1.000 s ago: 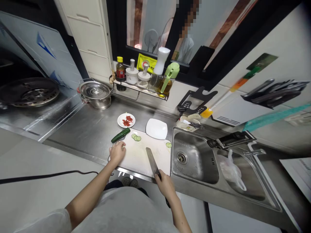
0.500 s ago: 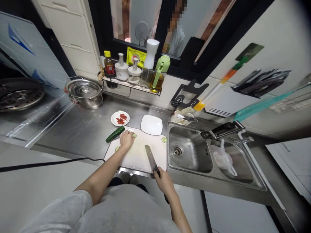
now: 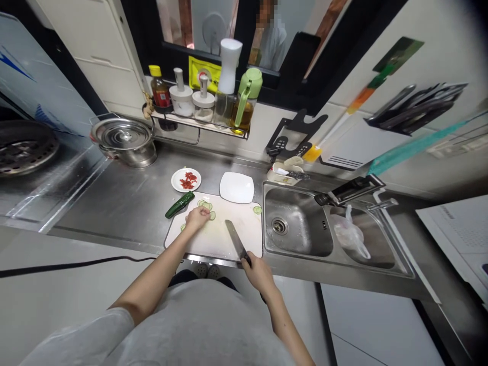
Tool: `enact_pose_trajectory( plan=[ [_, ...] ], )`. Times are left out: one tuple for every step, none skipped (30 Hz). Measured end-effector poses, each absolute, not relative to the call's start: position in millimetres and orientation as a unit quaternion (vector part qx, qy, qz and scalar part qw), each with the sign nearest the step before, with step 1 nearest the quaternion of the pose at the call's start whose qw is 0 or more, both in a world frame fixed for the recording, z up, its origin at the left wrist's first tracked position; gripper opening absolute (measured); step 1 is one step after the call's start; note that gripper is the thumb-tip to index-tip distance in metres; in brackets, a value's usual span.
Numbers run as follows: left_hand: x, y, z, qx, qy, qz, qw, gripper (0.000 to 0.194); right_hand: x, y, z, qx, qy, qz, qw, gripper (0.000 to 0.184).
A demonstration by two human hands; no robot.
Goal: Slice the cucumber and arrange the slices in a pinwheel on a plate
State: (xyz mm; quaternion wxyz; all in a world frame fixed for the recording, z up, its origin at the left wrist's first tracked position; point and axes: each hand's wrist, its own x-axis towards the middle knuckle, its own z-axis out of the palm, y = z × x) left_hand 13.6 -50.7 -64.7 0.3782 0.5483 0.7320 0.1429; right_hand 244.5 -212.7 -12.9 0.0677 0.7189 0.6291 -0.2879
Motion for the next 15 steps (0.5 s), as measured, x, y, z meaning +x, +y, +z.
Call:
enact_pose_trajectory(
  plan=[
    [10,-56,-65,0.548,0.727,0.134,0.393,0.019,243,-213,-11,0.715,0.634,-0.286,0.074,0.028],
    [7,-61,-66,0.552,0.722,0.123,0.398,0.020,242,-213,-10,0.710,0.640,-0.284,0.078,0.028],
    [4,-67,-66,0.560,0.721,0.112,0.394,0.019,240,-213,-8,0.705,0.646,-0.282,0.082,0.028],
    [1,-72,-65,0.570,0.721,0.101,0.382,0.019,238,-213,-6,0.699,0.651,-0.282,0.086,0.028],
    [-2,-77,-65,0.581,0.721,0.090,0.366,0.019,236,-214,-4,0.694,0.656,-0.283,0.092,0.028],
    [-4,-81,-65,0.592,0.722,0.081,0.350,0.020,234,-214,-2,0.688,0.660,-0.285,0.098,0.028],
    [-5,-84,-64,0.601,0.722,0.074,0.336,0.022,233,-214,0,0.683,0.663,-0.288,0.105,0.028],
    [-6,-87,-64,0.609,0.721,0.068,0.324,0.025,231,-214,1,0.677,0.667,-0.291,0.111,0.028],
    [-7,-89,-64,0.616,0.720,0.063,0.314,0.027,229,-215,3,0.672,0.670,-0.293,0.116,0.028],
    [-8,-90,-64,0.622,0.719,0.058,0.305,0.029,227,-215,4,0.668,0.673,-0.293,0.120,0.028],
    [-8,-91,-64,0.626,0.719,0.055,0.298,0.031,225,-215,4,0.664,0.677,-0.294,0.124,0.027],
    [-8,-91,-64,0.629,0.718,0.052,0.293,0.031,224,-214,4,0.660,0.680,-0.293,0.126,0.027],
    [-7,-92,-65,0.632,0.717,0.051,0.290,0.032,223,-214,4,0.657,0.683,-0.293,0.128,0.027],
    [-7,-92,-65,0.634,0.716,0.051,0.288,0.032,221,-214,3,0.654,0.686,-0.291,0.130,0.027],
    [-6,-92,-66,0.635,0.715,0.051,0.286,0.032,220,-213,2,0.650,0.690,-0.289,0.131,0.028]
  ],
)
